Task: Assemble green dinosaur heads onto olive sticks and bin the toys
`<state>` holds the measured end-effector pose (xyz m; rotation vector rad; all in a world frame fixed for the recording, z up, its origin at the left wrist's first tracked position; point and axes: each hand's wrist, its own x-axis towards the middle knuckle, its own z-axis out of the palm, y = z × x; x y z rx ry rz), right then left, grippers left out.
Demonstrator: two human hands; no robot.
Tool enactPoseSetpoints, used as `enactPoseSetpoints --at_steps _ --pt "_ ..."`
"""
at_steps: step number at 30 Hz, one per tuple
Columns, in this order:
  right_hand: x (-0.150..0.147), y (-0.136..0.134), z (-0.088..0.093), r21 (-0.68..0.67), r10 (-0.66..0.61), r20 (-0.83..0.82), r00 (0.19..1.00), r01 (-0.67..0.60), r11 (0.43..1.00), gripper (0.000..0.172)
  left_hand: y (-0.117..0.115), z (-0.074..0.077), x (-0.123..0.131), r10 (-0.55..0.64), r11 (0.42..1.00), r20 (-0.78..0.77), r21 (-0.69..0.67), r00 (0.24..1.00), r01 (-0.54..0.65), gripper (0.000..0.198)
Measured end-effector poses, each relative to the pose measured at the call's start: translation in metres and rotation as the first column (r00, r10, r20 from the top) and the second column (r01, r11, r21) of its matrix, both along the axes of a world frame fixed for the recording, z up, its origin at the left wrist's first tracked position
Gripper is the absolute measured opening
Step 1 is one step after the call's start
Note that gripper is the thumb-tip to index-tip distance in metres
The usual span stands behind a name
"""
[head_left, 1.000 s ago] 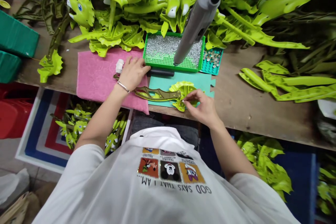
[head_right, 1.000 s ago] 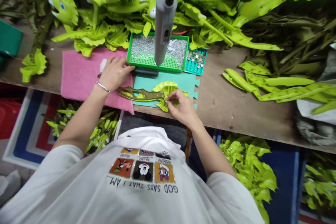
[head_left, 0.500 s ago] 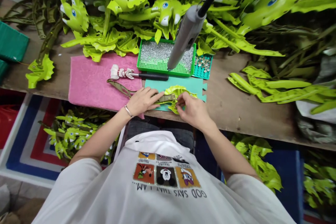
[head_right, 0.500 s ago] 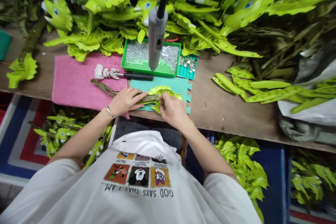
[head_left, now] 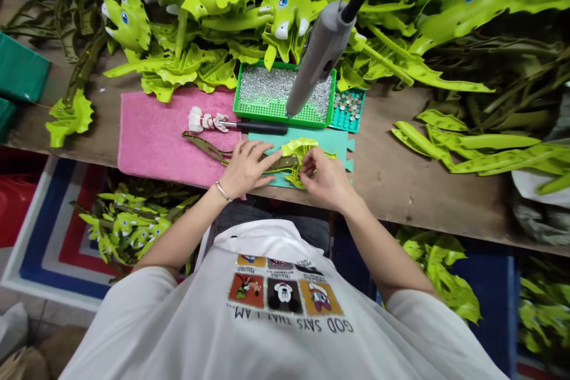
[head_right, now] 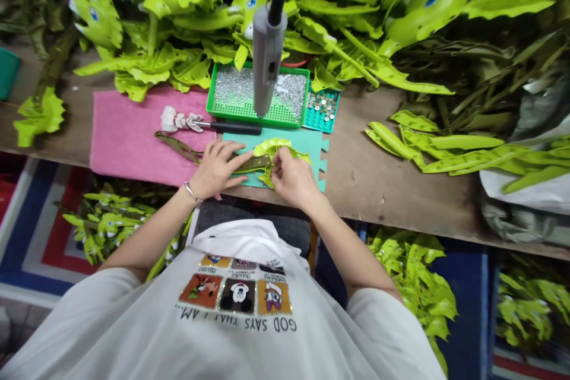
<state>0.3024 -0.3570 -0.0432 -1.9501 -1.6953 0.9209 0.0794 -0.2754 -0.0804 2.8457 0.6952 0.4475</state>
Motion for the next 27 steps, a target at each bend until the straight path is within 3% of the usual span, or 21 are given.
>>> enactPoseSetpoints --at_steps 3,6,11,15,17,22,27 --pt "0.0 -0.001 -0.002 0.043 -0.022 -0.031 0.999 0.024 0.999 0.024 -0.022 -0.003 0.017 0.006 0.999 0.092 -0.042 0.996 -0.003 0.05" --pt "-0.001 -0.004 -0.001 0.088 -0.043 -0.054 0.998 0.048 0.995 0.021 -0.039 -0.004 0.035 0.0 0.999 0.087 -0.044 0.996 0.004 0.039" --pt "0.018 0.0 0.001 0.139 -0.031 -0.123 0.992 0.048 0.989 0.013 -0.042 0.002 0.045 0.035 0.998 0.07 -0.063 0.997 -0.03 0.021" --pt "0.072 0.028 -0.008 0.352 -0.294 0.028 0.955 0.266 0.897 0.009 -0.038 0.009 0.043 0.052 0.991 0.081 -0.13 0.995 -0.041 0.014" --pt "0.1 0.045 -0.019 0.39 -0.379 0.127 0.917 0.306 0.869 0.011 -0.038 0.012 0.043 0.065 0.985 0.081 -0.166 0.995 -0.05 0.016" --pt "0.125 0.069 -0.047 0.322 -0.351 0.279 0.894 0.258 0.911 0.017 -0.041 0.02 0.047 0.142 0.964 0.113 -0.242 0.983 -0.112 0.016" --pt "0.123 0.073 -0.054 0.329 -0.38 0.322 0.867 0.274 0.904 0.017 -0.042 0.013 0.055 0.294 0.951 0.17 -0.149 0.941 -0.27 0.013"
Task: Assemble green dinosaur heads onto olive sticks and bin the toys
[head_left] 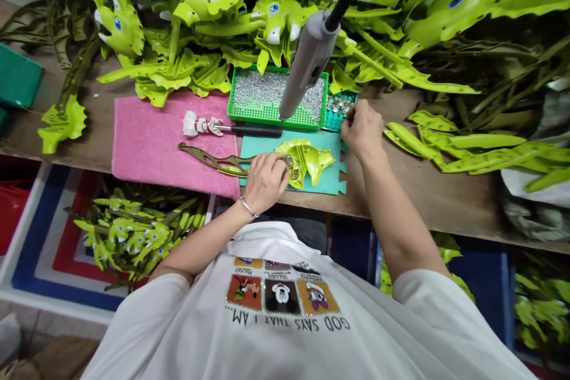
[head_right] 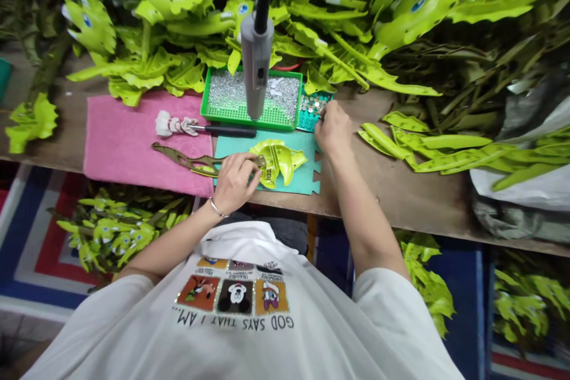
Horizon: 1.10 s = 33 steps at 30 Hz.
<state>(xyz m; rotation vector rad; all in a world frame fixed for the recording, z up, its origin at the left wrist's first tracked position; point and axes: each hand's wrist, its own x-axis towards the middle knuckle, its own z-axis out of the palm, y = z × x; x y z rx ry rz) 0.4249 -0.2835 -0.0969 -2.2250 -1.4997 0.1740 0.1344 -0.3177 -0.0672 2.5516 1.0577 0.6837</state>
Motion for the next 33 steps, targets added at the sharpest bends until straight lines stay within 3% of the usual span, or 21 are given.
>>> enactPoseSetpoints --at_steps 5,10,13,16,23,33 --pt "-0.007 -0.005 0.015 0.018 0.0 -0.031 1.0 0.001 1.0 0.017 0.0 -0.012 -0.001 0.081 0.995 0.004 0.056 0.997 -0.081 0.015" --pt "-0.041 -0.042 0.049 0.114 0.198 -0.318 0.927 -0.169 0.979 0.021 0.009 -0.017 -0.022 -0.094 0.993 -0.097 0.063 0.991 0.1 0.029" --pt "-0.066 -0.067 0.064 0.111 0.338 -0.489 0.804 -0.326 0.939 0.022 0.018 -0.016 -0.033 -0.203 0.976 -0.211 0.036 0.956 0.215 0.055" --pt "-0.084 -0.08 0.07 0.085 0.411 -0.553 0.724 -0.442 0.893 0.02 0.027 -0.011 -0.036 -0.281 0.954 -0.3 0.016 0.912 0.299 0.078" --pt "-0.095 -0.08 0.072 0.007 0.451 -0.515 0.729 -0.522 0.853 0.014 0.036 -0.005 -0.031 -0.279 0.951 -0.35 0.032 0.894 0.309 0.045" --pt "-0.098 -0.067 0.088 -0.074 0.481 -0.415 0.772 -0.556 0.828 0.011 0.046 0.01 -0.028 -0.295 0.941 -0.372 0.043 0.88 0.334 0.043"
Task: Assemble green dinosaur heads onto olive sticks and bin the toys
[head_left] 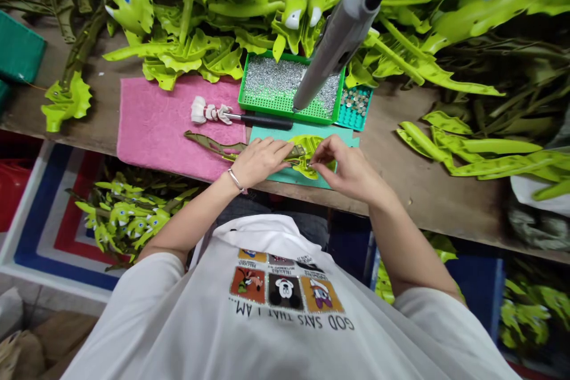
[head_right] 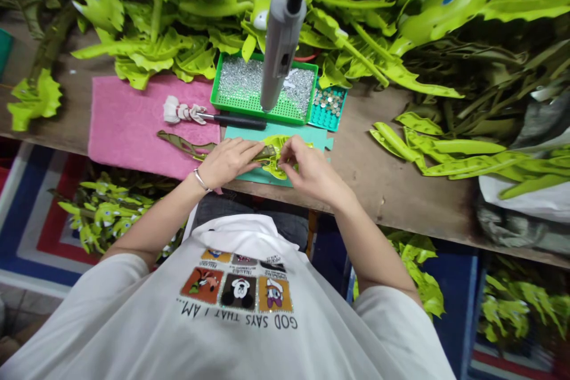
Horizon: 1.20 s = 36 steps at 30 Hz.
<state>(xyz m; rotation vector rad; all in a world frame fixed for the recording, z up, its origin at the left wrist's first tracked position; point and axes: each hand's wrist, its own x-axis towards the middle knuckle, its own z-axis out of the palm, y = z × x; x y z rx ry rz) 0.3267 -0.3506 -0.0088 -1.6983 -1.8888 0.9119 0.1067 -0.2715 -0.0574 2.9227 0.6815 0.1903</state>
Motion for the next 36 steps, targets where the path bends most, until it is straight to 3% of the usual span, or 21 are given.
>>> enactPoseSetpoints --at_steps 5,9,14,20,24,27,30,32,36 --pt "-0.011 0.003 0.001 -0.094 0.022 0.203 0.979 -0.003 0.996 0.019 -0.003 -0.002 -0.001 -0.019 0.999 0.017 0.038 1.0 0.018 0.042" --pt "-0.019 0.005 -0.012 -0.143 -0.082 0.247 0.966 0.12 0.982 0.022 -0.005 -0.011 -0.004 -0.027 0.998 0.022 0.053 0.999 0.026 0.042" --pt "-0.016 -0.002 -0.031 -0.179 -0.215 0.015 0.977 0.214 0.96 0.024 -0.017 -0.022 -0.011 -0.004 1.0 0.153 -0.007 0.988 0.005 0.043" --pt "-0.01 -0.022 -0.031 0.069 -0.283 -0.191 0.94 0.3 0.951 0.011 -0.037 -0.02 -0.003 0.102 0.993 0.282 -0.085 0.954 -0.081 0.022" --pt "-0.015 -0.031 -0.029 0.12 -0.308 -0.267 0.913 0.349 0.93 0.007 -0.042 -0.01 0.005 0.214 0.967 0.279 -0.198 0.936 -0.162 0.017" --pt "-0.022 -0.036 -0.031 0.122 -0.332 -0.284 0.9 0.377 0.918 0.006 -0.045 0.0 0.009 0.337 0.914 0.306 -0.335 0.89 -0.23 0.011" --pt "-0.031 -0.038 -0.036 0.149 -0.336 -0.293 0.895 0.39 0.908 0.009 -0.046 0.011 0.013 0.415 0.837 0.358 -0.51 0.836 -0.197 0.014" --pt "-0.036 -0.036 -0.04 0.197 -0.324 -0.284 0.902 0.386 0.901 0.014 -0.046 0.016 0.016 0.475 0.745 0.362 -0.65 0.802 -0.148 0.016" --pt "-0.04 -0.029 -0.046 0.231 -0.332 -0.269 0.904 0.395 0.889 0.011 -0.046 0.014 0.025 0.61 0.494 0.3 -0.868 0.734 -0.056 0.016"
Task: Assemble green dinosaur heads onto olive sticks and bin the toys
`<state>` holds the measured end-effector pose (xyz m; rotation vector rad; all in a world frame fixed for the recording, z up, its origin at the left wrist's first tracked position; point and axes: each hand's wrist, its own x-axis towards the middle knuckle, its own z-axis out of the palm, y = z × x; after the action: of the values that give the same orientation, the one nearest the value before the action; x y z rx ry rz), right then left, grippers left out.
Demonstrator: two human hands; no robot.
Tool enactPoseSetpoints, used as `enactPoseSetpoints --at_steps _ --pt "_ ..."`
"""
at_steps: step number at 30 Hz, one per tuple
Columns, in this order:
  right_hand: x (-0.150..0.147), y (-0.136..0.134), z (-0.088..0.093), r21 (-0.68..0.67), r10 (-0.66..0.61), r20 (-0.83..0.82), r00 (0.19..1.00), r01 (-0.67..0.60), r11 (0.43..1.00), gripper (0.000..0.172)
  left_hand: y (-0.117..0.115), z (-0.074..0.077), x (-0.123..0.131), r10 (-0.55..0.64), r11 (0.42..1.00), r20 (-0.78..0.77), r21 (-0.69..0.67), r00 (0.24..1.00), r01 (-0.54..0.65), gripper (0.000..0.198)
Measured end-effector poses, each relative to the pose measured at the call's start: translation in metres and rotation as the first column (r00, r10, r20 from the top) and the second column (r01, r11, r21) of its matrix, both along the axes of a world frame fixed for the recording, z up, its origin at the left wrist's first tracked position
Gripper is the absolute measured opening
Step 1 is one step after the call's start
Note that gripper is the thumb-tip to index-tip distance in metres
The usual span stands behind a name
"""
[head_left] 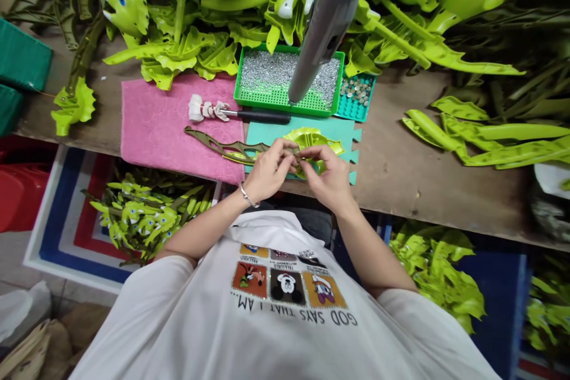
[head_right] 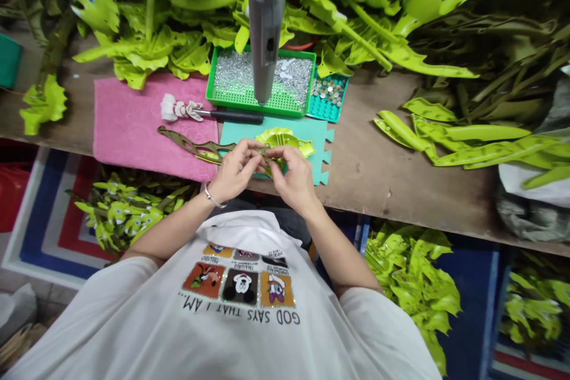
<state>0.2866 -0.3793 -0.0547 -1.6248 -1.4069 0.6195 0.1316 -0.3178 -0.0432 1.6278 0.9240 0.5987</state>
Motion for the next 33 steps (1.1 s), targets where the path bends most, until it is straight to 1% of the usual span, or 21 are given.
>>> enactPoseSetpoints --at_steps 2,3,4,6,7,9,10,11,12,17,20,23,26,29,30,31,33 --pt "0.001 0.003 -0.002 -0.019 -0.012 -0.03 0.999 0.012 1.0 0.008 -0.001 -0.006 0.004 0.042 0.997 0.026 -0.069 0.999 -0.041 0.014" --pt "0.002 0.004 -0.003 -0.025 -0.016 -0.045 0.999 0.015 1.0 0.008 -0.002 -0.009 0.006 0.061 0.996 0.022 -0.063 0.998 -0.059 0.012" --pt "0.003 0.004 -0.003 -0.026 -0.02 -0.053 0.998 0.019 0.999 0.009 -0.004 -0.012 0.007 0.077 0.997 0.01 -0.025 0.997 -0.076 0.011" --pt "0.004 0.004 -0.005 -0.019 -0.029 -0.057 0.998 0.028 0.999 0.011 -0.008 -0.016 0.008 0.096 0.986 -0.032 0.143 0.995 -0.09 0.009" --pt "0.005 0.003 -0.006 -0.015 -0.036 -0.058 0.998 0.035 0.999 0.012 -0.009 -0.017 0.008 0.105 0.964 -0.059 0.251 0.993 -0.087 0.008" --pt "0.005 0.002 -0.007 -0.013 -0.053 -0.064 0.997 0.052 0.999 0.014 -0.013 -0.017 0.008 0.129 0.895 -0.106 0.44 0.986 -0.07 0.007" --pt "0.005 0.002 -0.007 -0.013 -0.055 -0.067 0.996 0.054 0.998 0.015 -0.014 -0.016 0.008 0.136 0.865 -0.123 0.499 0.983 -0.057 0.006" --pt "0.004 0.001 -0.008 -0.011 -0.055 -0.066 0.996 0.055 0.998 0.016 -0.014 -0.015 0.007 0.136 0.847 -0.136 0.529 0.981 -0.044 0.004" --pt "0.004 0.001 -0.008 -0.008 -0.055 -0.059 0.997 0.055 0.998 0.016 -0.013 -0.014 0.007 0.129 0.842 -0.142 0.538 0.981 -0.033 0.004" --pt "0.001 0.001 -0.01 -0.01 -0.052 -0.019 0.998 0.052 0.999 0.015 -0.004 -0.013 0.004 0.048 0.869 -0.174 0.492 0.984 0.044 0.009" --pt "-0.001 0.001 -0.008 -0.025 -0.021 -0.025 0.999 0.02 0.999 0.021 0.002 -0.01 0.004 0.029 0.874 -0.219 0.479 0.975 0.082 0.011" --pt "-0.007 0.0 -0.004 -0.034 0.01 0.033 0.999 -0.008 0.999 0.034 0.004 -0.003 0.004 0.07 0.918 -0.255 0.396 0.964 0.038 0.006" --pt "-0.017 -0.002 0.0 -0.067 0.0 0.145 0.989 0.01 0.998 0.049 0.004 0.005 0.006 0.098 0.959 -0.253 0.281 0.962 -0.023 0.004" --pt "-0.028 -0.002 -0.001 -0.115 -0.011 0.195 0.981 0.034 0.993 0.069 0.006 0.01 0.009 0.084 0.973 -0.232 0.229 0.969 -0.029 0.008" --pt "-0.031 -0.001 -0.003 -0.118 -0.028 0.2 0.979 0.053 0.992 0.072 0.006 0.011 0.009 0.079 0.973 -0.226 0.228 0.971 -0.026 0.009" --pt "-0.034 0.0 -0.005 -0.114 -0.055 0.204 0.977 0.079 0.99 0.072 0.007 0.011 0.01 0.081 0.973 -0.222 0.23 0.972 -0.028 0.01" --pt "-0.038 0.001 -0.009 -0.083 -0.117 0.204 0.972 0.136 0.987 0.065 0.007 0.011 0.011 0.098 0.971 -0.217 0.233 0.971 -0.046 0.009"
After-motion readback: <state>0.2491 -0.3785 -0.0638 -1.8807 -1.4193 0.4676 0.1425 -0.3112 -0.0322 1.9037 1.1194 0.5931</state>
